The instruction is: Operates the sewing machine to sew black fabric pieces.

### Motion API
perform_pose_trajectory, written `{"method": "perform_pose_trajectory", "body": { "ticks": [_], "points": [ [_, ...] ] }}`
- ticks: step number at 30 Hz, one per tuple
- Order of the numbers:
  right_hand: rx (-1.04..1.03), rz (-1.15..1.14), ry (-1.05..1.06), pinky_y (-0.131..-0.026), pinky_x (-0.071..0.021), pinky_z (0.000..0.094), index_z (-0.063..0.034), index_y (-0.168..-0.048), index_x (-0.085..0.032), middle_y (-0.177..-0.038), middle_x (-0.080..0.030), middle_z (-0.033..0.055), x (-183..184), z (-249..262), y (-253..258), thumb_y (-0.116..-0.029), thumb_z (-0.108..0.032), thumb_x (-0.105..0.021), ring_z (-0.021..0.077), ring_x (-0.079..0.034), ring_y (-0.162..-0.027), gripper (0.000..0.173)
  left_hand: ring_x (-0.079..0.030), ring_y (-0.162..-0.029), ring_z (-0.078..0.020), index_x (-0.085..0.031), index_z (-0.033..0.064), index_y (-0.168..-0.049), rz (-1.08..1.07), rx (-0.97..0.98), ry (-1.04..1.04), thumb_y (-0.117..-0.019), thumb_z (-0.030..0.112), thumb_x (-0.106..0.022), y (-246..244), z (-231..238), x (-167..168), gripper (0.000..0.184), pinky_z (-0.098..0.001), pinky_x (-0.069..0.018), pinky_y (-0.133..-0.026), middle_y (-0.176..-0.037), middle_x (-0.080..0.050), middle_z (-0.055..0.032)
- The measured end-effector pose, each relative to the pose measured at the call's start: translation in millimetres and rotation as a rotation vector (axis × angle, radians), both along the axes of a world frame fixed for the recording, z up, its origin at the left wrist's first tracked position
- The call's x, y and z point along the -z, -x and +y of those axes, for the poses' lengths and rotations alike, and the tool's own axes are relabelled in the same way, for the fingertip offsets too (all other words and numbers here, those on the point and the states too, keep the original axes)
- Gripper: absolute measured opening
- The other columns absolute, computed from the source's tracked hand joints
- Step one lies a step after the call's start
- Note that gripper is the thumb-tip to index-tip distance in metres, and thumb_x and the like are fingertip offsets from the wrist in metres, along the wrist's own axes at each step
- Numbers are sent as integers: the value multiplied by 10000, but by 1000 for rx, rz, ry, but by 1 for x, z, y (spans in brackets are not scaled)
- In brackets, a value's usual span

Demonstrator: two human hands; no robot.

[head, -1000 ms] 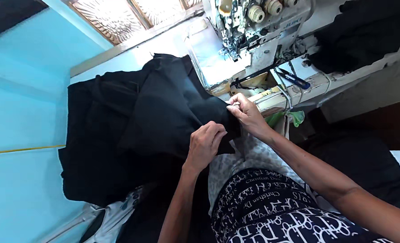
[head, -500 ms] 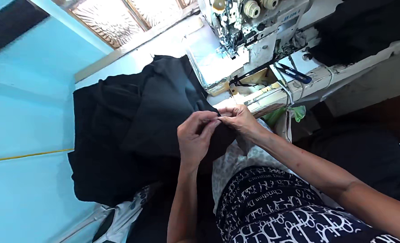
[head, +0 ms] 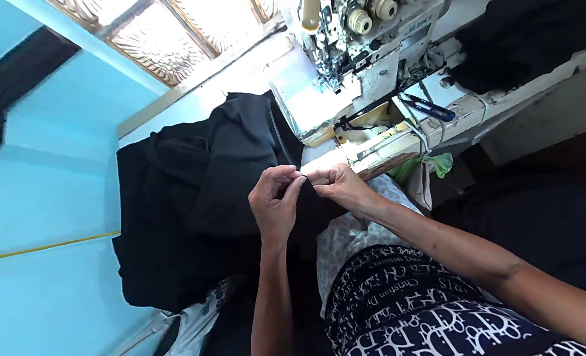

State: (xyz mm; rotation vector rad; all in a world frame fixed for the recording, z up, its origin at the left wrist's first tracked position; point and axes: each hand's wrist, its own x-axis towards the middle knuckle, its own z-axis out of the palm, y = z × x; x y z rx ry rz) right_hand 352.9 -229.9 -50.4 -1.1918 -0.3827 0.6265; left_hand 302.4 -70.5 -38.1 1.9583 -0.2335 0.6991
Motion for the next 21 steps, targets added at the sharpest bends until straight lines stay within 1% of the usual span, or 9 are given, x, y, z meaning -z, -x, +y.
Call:
{"method": "perform_pose_trajectory", "body": {
  "ticks": [7, 10, 11, 13, 14, 17, 19, 20, 21],
  "points": [
    [0, 0, 6, -632, -529, 162, 40, -1106, -718, -823, -730, 46, 1, 0, -3, -937, 113, -599, 0, -627, -666, 219, -667, -862, -8, -661, -24, -1092, 18, 17, 1, -872, -74, -717, -4, 4, 4, 232, -164, -569, -785, -997, -701, -3],
    [18, -17, -7, -626, -527, 166, 27, -1109, -707, -823, -726, 39, 4, 0, -2, -948, 104, -585, 3, -624, -663, 216, -609, -827, -7, -668, -49, -1168, 66, 8, -125, -933, 34, -706, -7, 11, 8, 252, -126, -514, -727, -1110, -653, -76],
    [27, -39, 2, -635, -529, 173, 21, -1105, -698, -834, -723, 38, 5, 1, -2, -952, 96, -584, 6, -624, -671, 205, -606, -882, -27, -680, -49, -1180, 101, 3, -187, -964, 87, -685, -6, 14, 8, 255, -133, -502, -755, -1163, -641, -106],
    [52, -93, 21, -637, -535, 190, 16, -1099, -674, -841, -712, 53, 7, 3, -1, -945, 97, -594, 26, -624, -668, 191, -611, -1137, -100, -719, -34, -1133, 176, 29, -263, -1009, 155, -626, -5, 19, 8, 244, -200, -499, -964, -1267, -624, -141],
    [67, -130, 31, -621, -523, 199, 10, -1094, -645, -829, -694, 58, 9, 5, 0, -937, 101, -593, 37, -605, -647, 190, -589, -1201, -121, -732, -34, -1080, 196, 45, -276, -1014, 165, -614, -5, 21, 7, 240, -226, -474, -1029, -1279, -614, -145],
    [105, -247, 22, -561, -480, 203, -24, -1066, -551, -756, -622, 42, 15, 10, 2, -919, 99, -590, 49, -542, -579, 196, -597, -1105, -95, -687, -51, -876, 183, 55, -316, -996, 112, -617, -3, 26, 2, 214, -198, -474, -974, -1152, -631, -132],
    [117, -380, 7, -562, -470, 193, -10, -1048, -555, -767, -597, 36, 19, 14, 1, -934, 67, -585, 44, -521, -588, 140, -625, -1042, -111, -669, -64, -871, 142, 50, -355, -1012, 79, -584, -3, 29, -4, 218, -215, -497, -945, -1060, -658, -132],
    [116, -464, 4, -551, -459, 187, 7, -1033, -583, -768, -596, 38, 20, 15, 0, -967, 23, -578, 41, -510, -584, 68, -633, -1032, -133, -667, -69, -881, 115, 30, -379, -1021, 77, -569, -3, 32, -7, 225, -235, -504, -942, -1043, -663, -141],
    [98, -544, 10, -551, -454, 186, 15, -1015, -617, -758, -596, 33, 22, 15, -1, -1016, -45, -560, 39, -508, -587, 84, -639, -1042, -158, -666, -75, -897, 92, -1, -401, -1033, 89, -554, -3, 36, -11, 241, -264, -510, -953, -1049, -666, -155]
  ]
}}
